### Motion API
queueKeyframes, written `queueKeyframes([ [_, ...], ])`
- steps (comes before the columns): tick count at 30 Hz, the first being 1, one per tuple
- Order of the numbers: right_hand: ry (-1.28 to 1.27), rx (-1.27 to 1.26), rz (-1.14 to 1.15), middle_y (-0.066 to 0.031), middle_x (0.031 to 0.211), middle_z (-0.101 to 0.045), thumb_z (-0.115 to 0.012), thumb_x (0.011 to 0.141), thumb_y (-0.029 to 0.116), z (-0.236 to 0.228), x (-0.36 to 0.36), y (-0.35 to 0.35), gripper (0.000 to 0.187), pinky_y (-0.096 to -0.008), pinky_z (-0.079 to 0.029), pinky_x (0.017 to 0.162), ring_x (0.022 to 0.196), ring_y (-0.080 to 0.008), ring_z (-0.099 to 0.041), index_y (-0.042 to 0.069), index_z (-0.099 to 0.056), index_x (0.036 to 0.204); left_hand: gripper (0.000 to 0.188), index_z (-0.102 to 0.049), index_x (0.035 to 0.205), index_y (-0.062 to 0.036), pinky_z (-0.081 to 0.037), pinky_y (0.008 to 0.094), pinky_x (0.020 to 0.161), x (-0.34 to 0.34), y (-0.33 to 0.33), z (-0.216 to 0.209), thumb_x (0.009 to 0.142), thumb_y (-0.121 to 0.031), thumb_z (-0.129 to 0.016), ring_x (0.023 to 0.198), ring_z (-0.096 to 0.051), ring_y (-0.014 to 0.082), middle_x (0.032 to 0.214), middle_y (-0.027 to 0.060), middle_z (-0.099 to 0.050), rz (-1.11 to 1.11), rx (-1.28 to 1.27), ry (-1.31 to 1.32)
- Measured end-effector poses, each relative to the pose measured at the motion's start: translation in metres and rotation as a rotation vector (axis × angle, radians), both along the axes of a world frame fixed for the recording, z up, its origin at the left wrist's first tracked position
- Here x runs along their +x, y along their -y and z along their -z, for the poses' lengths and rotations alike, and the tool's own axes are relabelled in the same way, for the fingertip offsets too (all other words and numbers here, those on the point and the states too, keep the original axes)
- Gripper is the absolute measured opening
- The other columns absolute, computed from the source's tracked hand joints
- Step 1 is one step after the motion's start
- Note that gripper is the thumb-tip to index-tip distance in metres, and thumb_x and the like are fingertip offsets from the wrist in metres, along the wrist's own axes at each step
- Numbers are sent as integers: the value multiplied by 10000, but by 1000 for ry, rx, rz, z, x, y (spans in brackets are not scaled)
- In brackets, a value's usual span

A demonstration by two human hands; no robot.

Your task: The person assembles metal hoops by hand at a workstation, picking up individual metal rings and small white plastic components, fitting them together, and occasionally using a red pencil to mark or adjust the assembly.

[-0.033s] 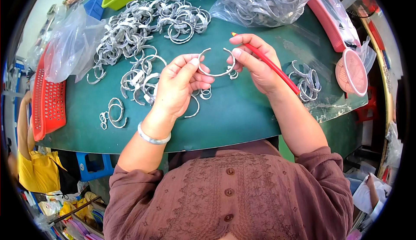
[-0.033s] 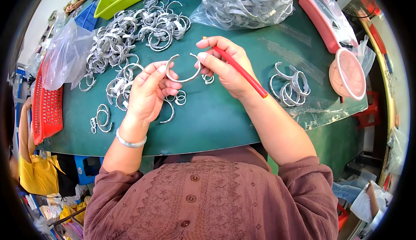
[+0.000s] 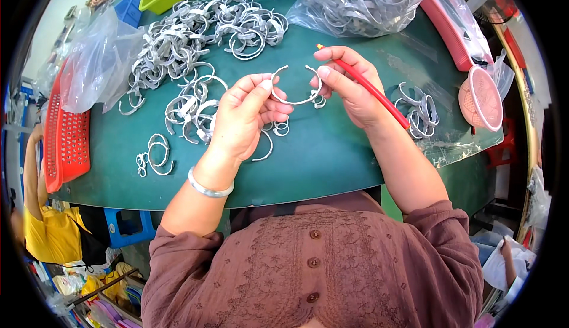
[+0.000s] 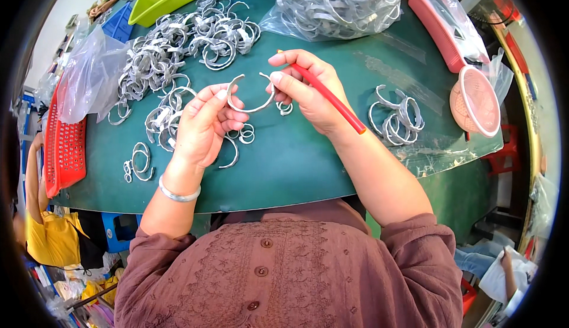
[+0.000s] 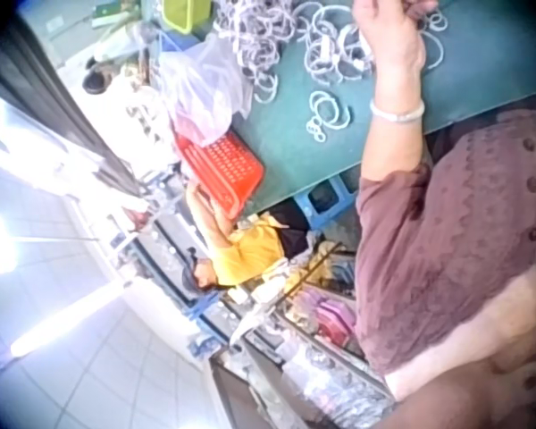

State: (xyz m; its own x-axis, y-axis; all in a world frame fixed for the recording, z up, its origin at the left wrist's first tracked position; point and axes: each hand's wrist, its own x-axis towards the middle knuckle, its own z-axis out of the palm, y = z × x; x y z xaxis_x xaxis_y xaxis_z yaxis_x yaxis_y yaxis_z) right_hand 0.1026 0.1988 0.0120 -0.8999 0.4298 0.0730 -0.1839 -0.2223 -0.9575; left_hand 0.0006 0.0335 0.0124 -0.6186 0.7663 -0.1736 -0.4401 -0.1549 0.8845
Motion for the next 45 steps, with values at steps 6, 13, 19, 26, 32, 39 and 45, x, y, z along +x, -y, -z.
queueKeyframes([
  [6,-24,-10,-7,-69,749,-602,-588,802,95,0,0,0,245,-203,-433,586,625,-83,-532,21,-518,1025,206,-526,1014,-17,-510,234,605,1,-1,3,883,-170,-483,686,-609,149,809,70,-588,14,16,-6],
  [13,-95,-7,-38,-58,753,-604,-592,799,83,0,1,2,248,-206,-432,592,633,-82,-533,25,-520,1029,208,-521,1023,-15,-499,233,603,0,0,6,886,-166,-477,683,-603,144,824,75,-593,45,14,29],
  [19,-112,0,-47,-50,745,-601,-594,797,77,0,2,3,249,-204,-430,589,637,-79,-529,26,-521,1029,209,-510,1037,-19,-494,234,619,1,-1,7,892,-162,-464,693,-596,142,841,77,-592,40,9,12],
  [26,-122,1,-56,-47,742,-600,-591,799,72,-2,2,3,245,-203,-426,584,636,-77,-525,27,-521,1030,201,-508,1034,-28,-492,242,632,2,-2,6,895,-164,-457,702,-591,143,847,75,-592,27,-6,4],
  [32,-132,2,-58,-53,753,-608,-588,800,69,0,2,2,250,-204,-428,586,632,-77,-525,27,-516,1036,200,-504,1040,-30,-491,248,639,4,-3,6,897,-161,-454,710,-590,148,853,73,-594,9,22,-10],
  [39,-125,-7,-55,-67,776,-615,-591,793,54,0,1,1,261,-207,-434,606,670,-87,-549,25,-509,1040,204,-497,1065,-34,-492,255,659,4,-2,7,897,-141,-454,733,-591,155,879,78,-590,-44,87,-67],
  [45,-115,25,-38,-78,810,-613,-593,790,48,-2,1,2,271,-216,-437,630,761,-103,-575,26,-504,1045,221,-488,1095,-34,-488,259,701,4,-2,10,900,-125,-441,801,-582,158,944,82,-564,-59,135,-87],
])
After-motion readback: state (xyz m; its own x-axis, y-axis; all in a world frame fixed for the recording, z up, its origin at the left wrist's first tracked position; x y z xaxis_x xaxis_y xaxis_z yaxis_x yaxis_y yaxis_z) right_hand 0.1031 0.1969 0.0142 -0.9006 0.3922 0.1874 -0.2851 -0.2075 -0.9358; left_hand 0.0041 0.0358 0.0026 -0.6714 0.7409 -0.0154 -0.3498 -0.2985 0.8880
